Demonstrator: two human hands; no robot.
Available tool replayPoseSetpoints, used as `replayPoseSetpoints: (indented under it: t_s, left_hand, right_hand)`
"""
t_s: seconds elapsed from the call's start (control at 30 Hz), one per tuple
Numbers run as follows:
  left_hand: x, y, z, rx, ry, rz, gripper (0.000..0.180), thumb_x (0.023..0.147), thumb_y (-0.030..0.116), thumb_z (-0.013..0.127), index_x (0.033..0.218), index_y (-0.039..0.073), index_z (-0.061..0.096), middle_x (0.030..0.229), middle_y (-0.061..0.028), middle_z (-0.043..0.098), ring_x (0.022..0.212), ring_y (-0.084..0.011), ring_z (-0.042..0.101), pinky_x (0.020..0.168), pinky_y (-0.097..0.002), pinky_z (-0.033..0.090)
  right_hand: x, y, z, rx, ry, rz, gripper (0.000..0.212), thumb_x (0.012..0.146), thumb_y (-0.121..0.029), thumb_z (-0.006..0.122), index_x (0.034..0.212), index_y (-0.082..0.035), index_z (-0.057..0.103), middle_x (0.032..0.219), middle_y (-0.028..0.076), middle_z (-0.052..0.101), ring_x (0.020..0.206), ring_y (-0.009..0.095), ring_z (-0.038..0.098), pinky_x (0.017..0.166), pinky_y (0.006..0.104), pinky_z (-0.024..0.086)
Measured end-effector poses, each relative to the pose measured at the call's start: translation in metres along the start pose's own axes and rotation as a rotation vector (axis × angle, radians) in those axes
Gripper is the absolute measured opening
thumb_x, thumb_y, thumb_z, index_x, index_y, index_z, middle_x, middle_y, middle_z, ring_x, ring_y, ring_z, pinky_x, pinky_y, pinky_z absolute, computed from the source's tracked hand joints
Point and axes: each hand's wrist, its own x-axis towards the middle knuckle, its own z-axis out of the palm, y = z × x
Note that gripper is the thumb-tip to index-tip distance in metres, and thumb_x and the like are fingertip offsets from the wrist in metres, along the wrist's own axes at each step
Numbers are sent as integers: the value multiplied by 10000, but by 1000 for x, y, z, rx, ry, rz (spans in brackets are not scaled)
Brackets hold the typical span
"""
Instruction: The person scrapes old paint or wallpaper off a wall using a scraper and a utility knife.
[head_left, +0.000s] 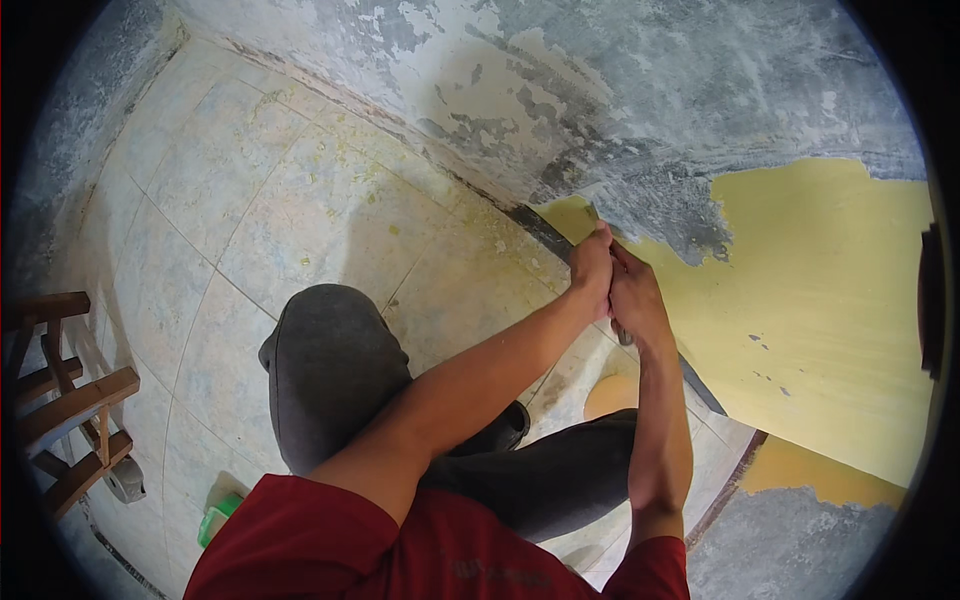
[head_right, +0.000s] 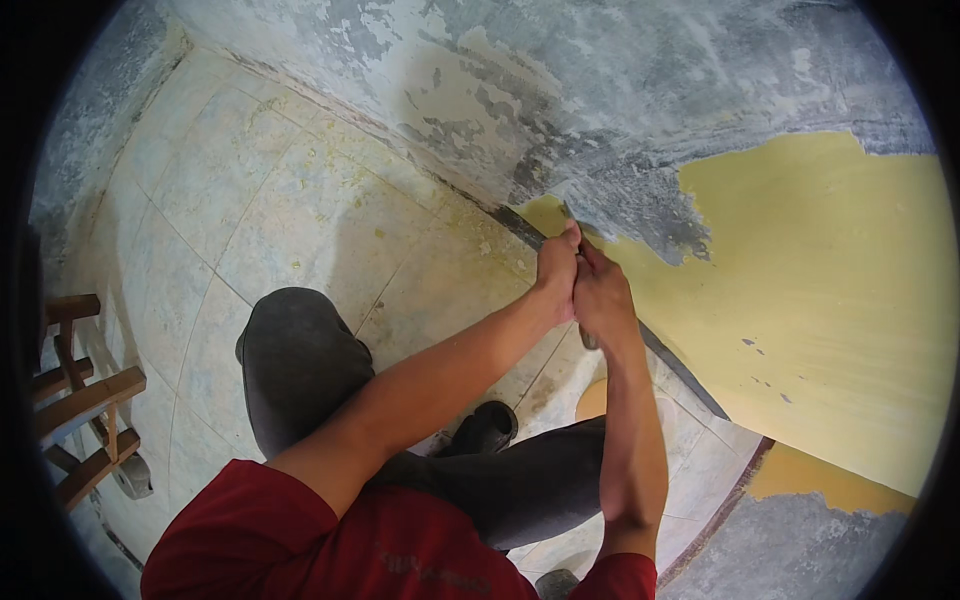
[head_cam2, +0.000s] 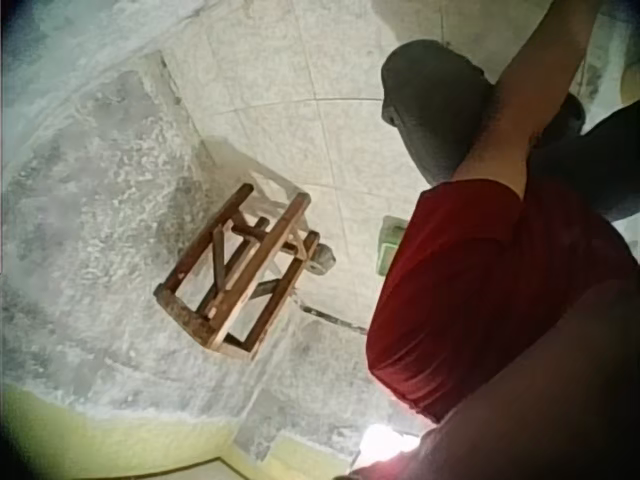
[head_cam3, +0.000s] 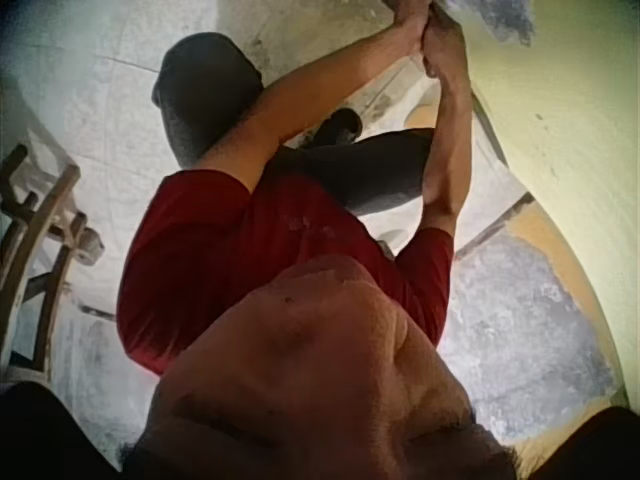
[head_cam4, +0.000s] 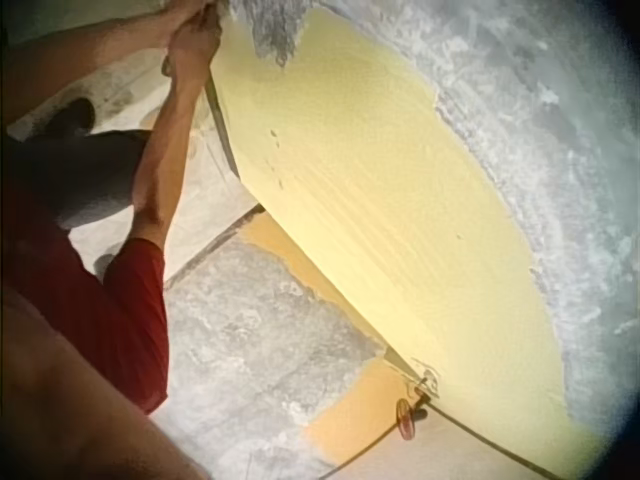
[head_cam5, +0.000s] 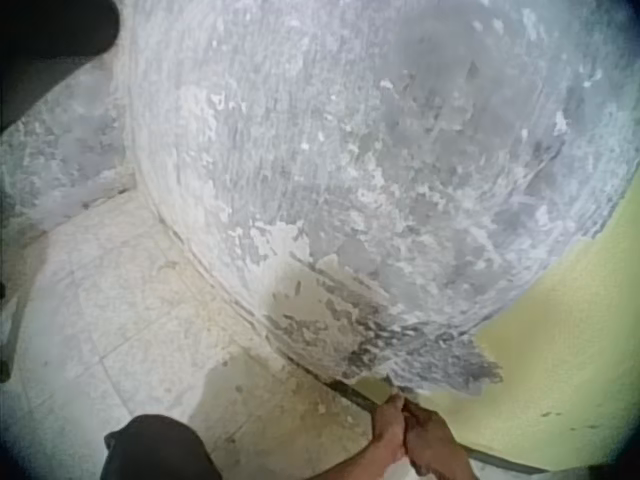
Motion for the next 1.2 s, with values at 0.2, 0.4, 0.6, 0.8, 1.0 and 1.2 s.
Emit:
replayPoseSetpoints:
  t_s: [0.2,0.4,0.6,0.8,1.0,1.2]
  left_hand:
    - [15,-1,-9,12,-37,46,430,1019,447,424,1090,39,541,1009,-128,592,901,-232,556,845,-407,465]
    - [1,-12,1,2,6,58,424,1018,450,417,1071,48,541,969,-119,596,858,-234,563,812,-414,475]
    - [0,-15,2,-15,-9,191,404,1019,447,417,959,68,544,867,-92,575,828,-228,562,755,-387,470]
    - [12,-5,-4,-14,-25,62,417,1018,470,401,976,79,540,896,-88,576,835,-231,562,771,-404,472]
    - [17,4,-9,-34,-70,59,424,1016,476,400,1068,84,553,983,-100,591,912,-248,581,827,-414,483]
    - [19,13,-7,-1,10,19,422,1017,469,398,1109,87,552,1010,-105,601,933,-252,588,837,-434,485]
  right_hand:
    - [3,-2,2,-28,6,51,443,949,-215,416,1346,-79,557,919,252,681,799,337,666,758,400,499]
    - [36,63,12,-163,70,-134,426,972,-237,417,1334,-76,573,784,169,618,657,258,569,600,355,443]
    - [-8,1,-6,106,17,36,414,989,-229,431,1337,-54,571,587,45,553,403,114,469,373,280,381]
    - [1,-6,-2,-45,12,24,434,931,-210,443,1306,-41,581,954,302,667,884,384,674,802,402,499]
    - [8,-6,3,-72,13,-45,443,924,-190,429,1317,-42,570,981,311,655,906,424,656,823,423,494]
    - [18,-3,4,-37,-9,-86,441,914,-179,423,1302,-45,583,993,300,657,928,428,651,830,441,491]
